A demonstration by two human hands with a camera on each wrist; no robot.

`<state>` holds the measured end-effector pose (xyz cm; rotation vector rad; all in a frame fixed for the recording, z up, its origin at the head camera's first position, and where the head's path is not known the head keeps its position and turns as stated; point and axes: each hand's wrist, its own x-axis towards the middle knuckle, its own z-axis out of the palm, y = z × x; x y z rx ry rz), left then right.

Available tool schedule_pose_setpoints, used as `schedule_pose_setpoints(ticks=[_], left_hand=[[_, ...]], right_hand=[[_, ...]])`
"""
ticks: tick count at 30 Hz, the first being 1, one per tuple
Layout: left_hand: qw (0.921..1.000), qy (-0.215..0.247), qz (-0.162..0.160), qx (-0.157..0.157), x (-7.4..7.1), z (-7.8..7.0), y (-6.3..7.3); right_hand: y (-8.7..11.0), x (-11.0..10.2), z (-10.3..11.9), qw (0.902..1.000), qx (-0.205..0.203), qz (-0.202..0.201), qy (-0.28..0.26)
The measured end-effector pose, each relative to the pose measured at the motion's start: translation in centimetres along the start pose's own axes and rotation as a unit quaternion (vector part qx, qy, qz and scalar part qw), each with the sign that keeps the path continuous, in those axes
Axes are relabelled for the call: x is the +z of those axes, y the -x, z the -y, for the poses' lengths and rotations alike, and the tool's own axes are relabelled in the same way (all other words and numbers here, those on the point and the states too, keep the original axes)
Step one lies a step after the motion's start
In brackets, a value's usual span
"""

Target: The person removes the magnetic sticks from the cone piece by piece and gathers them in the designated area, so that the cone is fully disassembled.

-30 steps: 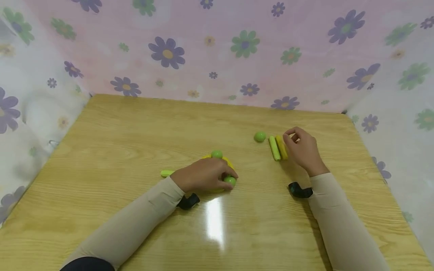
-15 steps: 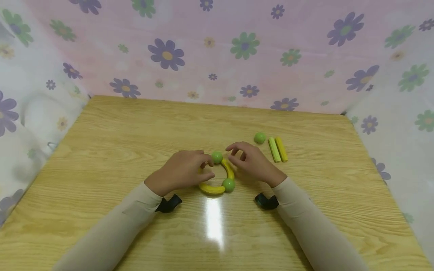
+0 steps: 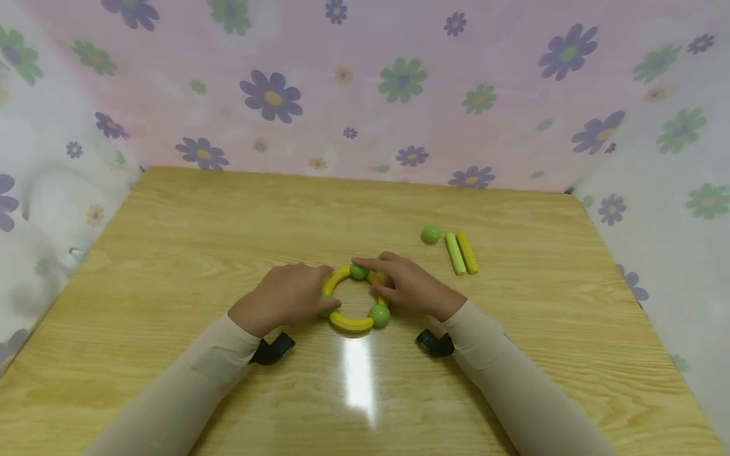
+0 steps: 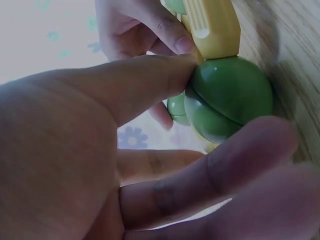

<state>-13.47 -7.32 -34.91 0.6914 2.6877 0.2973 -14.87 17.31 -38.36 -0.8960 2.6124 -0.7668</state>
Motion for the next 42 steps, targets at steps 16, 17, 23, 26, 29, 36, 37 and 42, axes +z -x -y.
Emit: schedule_pose_setpoints(ticks=[16, 17, 23, 26, 29, 36, 37, 42], left_hand=[[0.9964, 0.032, -0.078, 0.001, 0.4, 1.4, -0.5], [0.9959, 0.036, -0.083, -0.003, 0.3, 1.5, -0.6], [0.9937, 0.059, -0.092, -0.026, 0.6, 2.1, -1.0], [0.9926, 0.067, -0.097, -0.03, 0.8, 2.3, -1.3], [0.9926, 0.063, -0.099, -0.03, 0.8, 2.2, -1.6], [0.9938, 0.062, -0.087, -0.03, 0.8, 2.0, -1.6], [0.9939, 0.062, -0.088, -0.026, 0.8, 1.9, -1.7], [0.9939, 0.064, -0.09, 0.003, 1.3, 2.1, -1.8]], right_hand=[[0.4, -0.9, -0.3, 0.9993, 0.025, 0.013, -0.024], [0.5, -0.8, -0.2, 0.9992, 0.025, 0.015, -0.029], [0.4, -0.2, 0.4, 0.9974, 0.018, 0.051, -0.047], [0.4, 0.1, 0.8, 0.9973, 0.013, 0.056, -0.046], [0.5, 0.3, 1.2, 0.9975, 0.002, 0.052, -0.048], [0.4, 1.0, 2.3, 0.9956, -0.018, 0.073, -0.057], [0.3, 1.1, 2.5, 0.9955, -0.02, 0.074, -0.056], [0.1, 1.8, 3.1, 0.9938, -0.031, 0.088, -0.061]])
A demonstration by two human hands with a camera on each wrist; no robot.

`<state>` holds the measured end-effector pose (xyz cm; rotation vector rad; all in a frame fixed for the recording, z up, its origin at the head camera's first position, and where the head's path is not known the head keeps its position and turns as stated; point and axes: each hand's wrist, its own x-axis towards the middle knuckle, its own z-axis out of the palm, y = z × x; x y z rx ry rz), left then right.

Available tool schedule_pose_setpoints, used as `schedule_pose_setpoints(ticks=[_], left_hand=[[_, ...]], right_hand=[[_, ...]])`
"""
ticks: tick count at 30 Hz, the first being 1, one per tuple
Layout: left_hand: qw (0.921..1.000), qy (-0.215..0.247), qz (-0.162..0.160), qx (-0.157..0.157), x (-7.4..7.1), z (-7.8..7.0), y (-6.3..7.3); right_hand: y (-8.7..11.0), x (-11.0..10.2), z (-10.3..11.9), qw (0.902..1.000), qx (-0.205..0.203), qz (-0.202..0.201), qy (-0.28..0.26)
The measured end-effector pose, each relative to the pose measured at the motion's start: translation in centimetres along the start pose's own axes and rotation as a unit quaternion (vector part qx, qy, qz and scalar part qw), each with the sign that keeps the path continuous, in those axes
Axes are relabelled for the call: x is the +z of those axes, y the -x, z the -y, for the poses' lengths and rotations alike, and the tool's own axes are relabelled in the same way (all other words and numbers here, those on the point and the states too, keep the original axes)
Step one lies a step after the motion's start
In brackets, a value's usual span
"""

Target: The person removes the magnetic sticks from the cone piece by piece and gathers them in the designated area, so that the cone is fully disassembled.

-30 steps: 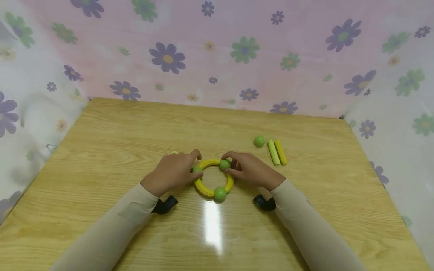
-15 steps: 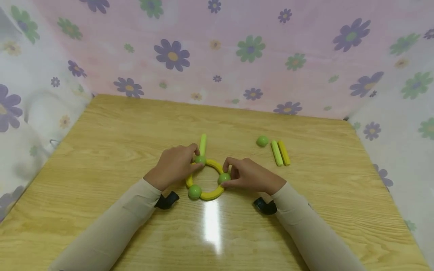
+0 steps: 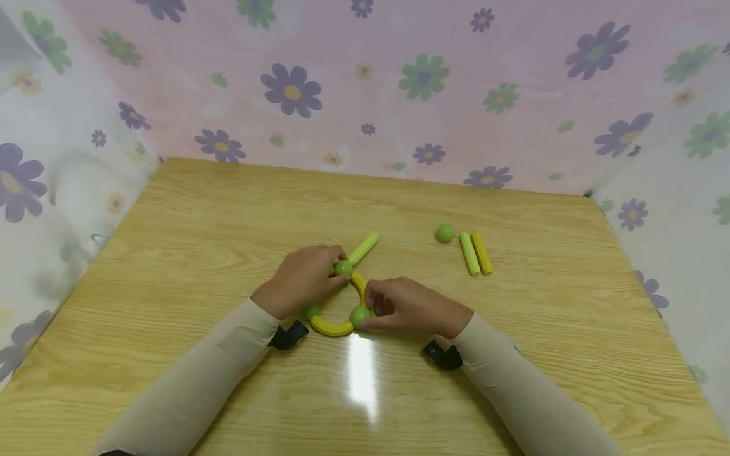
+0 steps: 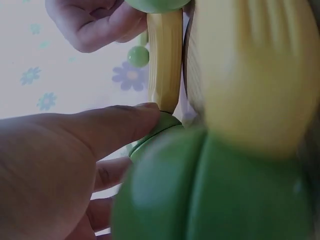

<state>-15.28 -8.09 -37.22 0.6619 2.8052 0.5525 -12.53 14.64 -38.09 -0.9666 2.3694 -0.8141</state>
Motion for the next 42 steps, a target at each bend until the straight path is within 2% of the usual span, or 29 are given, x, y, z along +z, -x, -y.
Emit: schedule_pose_setpoints(ticks=[4, 6, 9, 13, 17, 20, 25, 27, 42], left_hand=[[0.9999, 0.002, 0.003, 0.011, 0.3, -0.1, 0.0], [0.9999, 0.002, 0.002, 0.014, 0.4, -0.1, 0.0], [0.9997, 0.002, -0.004, 0.025, 0.5, -0.2, 0.0], [0.9991, 0.005, 0.0, 0.042, 0.6, -0.2, 0.0], [0.9979, 0.009, 0.009, 0.063, 0.6, -0.3, 0.1], [0.9967, 0.015, 0.007, 0.08, 0.6, -0.5, 0.1], [0.9953, 0.022, 0.022, 0.091, 0.6, -0.6, 0.2], [0.9948, 0.025, 0.025, 0.096, 0.6, -0.7, 0.1], [0.9943, 0.04, 0.026, 0.095, 0.9, -0.4, 0.3]], right_hand=[[0.3, -0.2, -0.1, 1.0, -0.008, 0.003, 0.0], [0.4, -0.6, -0.2, 0.9998, -0.008, -0.016, 0.007], [0.6, -1.2, -0.4, 0.9966, -0.001, -0.078, 0.027], [0.6, -1.6, -0.7, 0.983, 0.006, -0.165, 0.08], [0.7, -1.8, -1.1, 0.9697, 0.017, -0.206, 0.13], [0.7, -1.9, -1.4, 0.967, 0.036, -0.205, 0.147], [0.6, -1.8, -1.9, 0.9737, 0.059, -0.154, 0.158], [0.7, -1.8, -2.1, 0.9744, 0.062, -0.144, 0.161], [0.6, -1.0, -2.1, 0.9705, 0.076, -0.141, 0.181]])
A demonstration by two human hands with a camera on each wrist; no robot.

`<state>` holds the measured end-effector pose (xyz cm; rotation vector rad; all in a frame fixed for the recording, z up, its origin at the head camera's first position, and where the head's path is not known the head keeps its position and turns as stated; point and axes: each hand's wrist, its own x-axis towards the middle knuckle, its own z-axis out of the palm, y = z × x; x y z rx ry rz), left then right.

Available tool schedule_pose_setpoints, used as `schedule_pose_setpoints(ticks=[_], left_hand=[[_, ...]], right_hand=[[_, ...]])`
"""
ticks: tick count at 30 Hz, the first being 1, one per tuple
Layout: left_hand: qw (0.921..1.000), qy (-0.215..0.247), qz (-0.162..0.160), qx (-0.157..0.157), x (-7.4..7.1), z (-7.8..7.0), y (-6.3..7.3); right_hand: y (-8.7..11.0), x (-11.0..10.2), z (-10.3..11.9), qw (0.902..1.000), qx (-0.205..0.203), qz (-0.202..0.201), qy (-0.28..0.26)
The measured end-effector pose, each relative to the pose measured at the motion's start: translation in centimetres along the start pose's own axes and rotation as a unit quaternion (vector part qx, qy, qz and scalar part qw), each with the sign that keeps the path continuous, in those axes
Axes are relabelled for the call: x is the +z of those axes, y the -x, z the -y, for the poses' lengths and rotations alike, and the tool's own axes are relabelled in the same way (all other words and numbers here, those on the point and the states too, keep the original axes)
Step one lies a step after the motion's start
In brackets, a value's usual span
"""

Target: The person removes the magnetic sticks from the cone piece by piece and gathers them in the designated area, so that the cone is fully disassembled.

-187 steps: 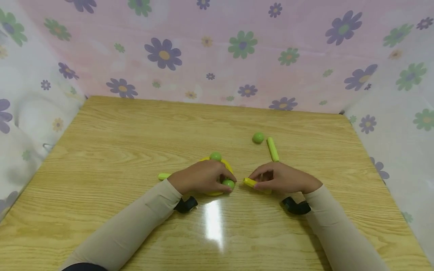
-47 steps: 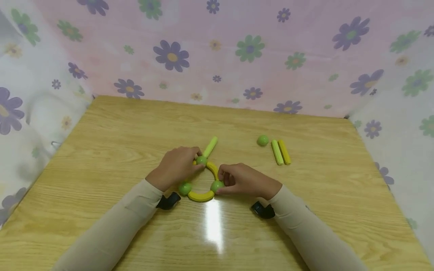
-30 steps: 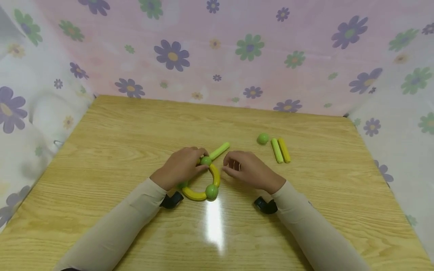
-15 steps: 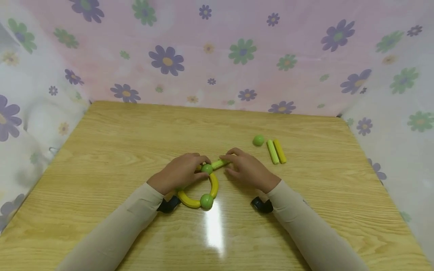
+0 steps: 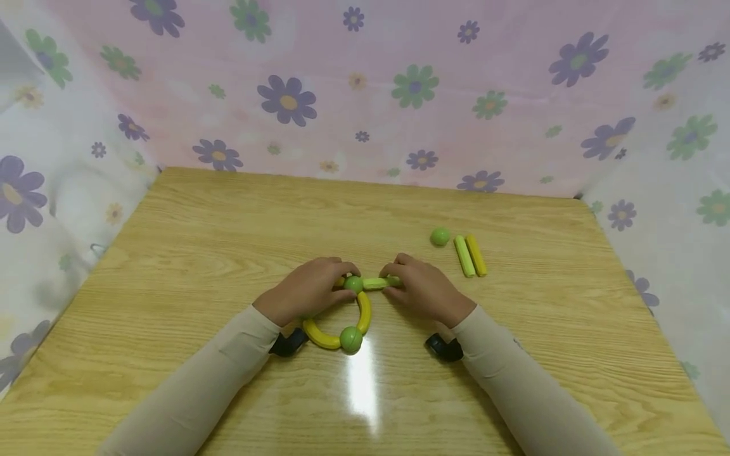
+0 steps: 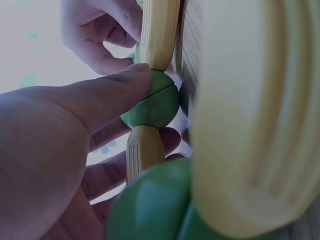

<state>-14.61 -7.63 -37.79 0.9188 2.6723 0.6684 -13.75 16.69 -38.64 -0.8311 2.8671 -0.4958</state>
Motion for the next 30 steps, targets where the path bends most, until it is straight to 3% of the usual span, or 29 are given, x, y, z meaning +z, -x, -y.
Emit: schedule_pose_setpoints(ticks=[9, 20, 24, 30], left_hand=[[0.9999, 0.013, 0.007, 0.007, 0.2, 0.1, -0.2], [0.9998, 0.015, -0.009, -0.003, 0.2, 0.2, 0.0], [0.9998, 0.011, -0.012, 0.006, 0.2, 0.1, -0.1], [0.9999, 0.01, -0.009, 0.007, 0.2, 0.2, 0.1]], right_hand=[[0.4, 0.0, 0.0, 0.9995, 0.003, 0.022, -0.021], [0.0, -0.7, -1.2, 0.9984, 0.023, 0.001, -0.052], [0.7, -1.3, -1.5, 0.9966, 0.031, -0.031, -0.069], [2.3, -2.7, -2.3, 0.9902, 0.024, -0.112, -0.079]])
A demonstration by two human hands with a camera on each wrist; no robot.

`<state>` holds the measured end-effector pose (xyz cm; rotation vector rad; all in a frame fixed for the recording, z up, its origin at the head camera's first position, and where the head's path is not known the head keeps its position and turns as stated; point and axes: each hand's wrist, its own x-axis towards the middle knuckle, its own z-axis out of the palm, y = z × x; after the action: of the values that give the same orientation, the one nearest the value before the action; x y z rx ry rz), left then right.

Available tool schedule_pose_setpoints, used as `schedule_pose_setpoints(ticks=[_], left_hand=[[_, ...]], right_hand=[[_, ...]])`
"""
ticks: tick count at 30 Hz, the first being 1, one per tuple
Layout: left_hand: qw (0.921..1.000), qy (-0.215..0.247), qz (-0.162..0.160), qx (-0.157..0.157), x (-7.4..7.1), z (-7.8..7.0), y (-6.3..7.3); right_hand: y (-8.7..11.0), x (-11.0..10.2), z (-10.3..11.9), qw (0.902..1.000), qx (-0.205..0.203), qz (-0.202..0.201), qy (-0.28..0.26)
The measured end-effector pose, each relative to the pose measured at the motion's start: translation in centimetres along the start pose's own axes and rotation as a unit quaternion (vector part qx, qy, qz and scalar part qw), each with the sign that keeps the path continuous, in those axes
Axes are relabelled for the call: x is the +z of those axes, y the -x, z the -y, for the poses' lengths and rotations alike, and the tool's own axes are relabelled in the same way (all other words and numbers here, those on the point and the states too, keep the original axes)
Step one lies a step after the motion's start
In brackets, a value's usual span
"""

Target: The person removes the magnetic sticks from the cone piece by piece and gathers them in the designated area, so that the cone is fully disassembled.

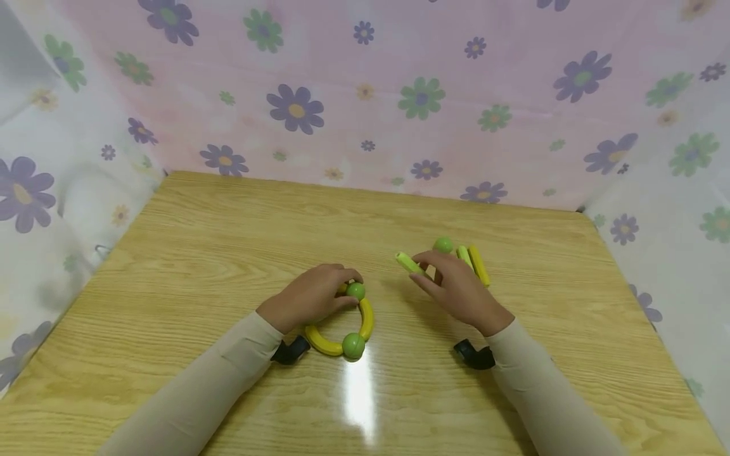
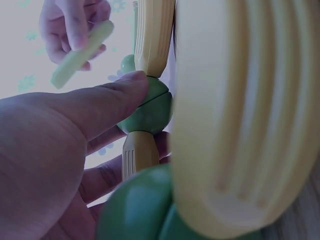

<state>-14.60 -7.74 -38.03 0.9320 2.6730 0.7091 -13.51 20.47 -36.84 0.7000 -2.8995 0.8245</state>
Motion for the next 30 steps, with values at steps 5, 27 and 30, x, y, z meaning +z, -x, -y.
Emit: schedule_pose_setpoints(ticks=[5, 27, 30], left_hand=[[1.0, 0.0, 0.001, -0.001, 0.0, -0.1, 0.0], [1.0, -0.003, 0.001, -0.009, -0.1, -0.3, 0.0], [0.9999, -0.009, 0.005, -0.008, 0.0, -0.2, 0.0]], right_hand=[[1.2, -1.7, -1.4, 0.9974, -0.009, -0.07, 0.019], [2.9, -5.6, -9.5, 0.9789, 0.18, -0.088, 0.04], [3.1, -5.7, -10.2, 0.9756, 0.212, -0.05, 0.033]])
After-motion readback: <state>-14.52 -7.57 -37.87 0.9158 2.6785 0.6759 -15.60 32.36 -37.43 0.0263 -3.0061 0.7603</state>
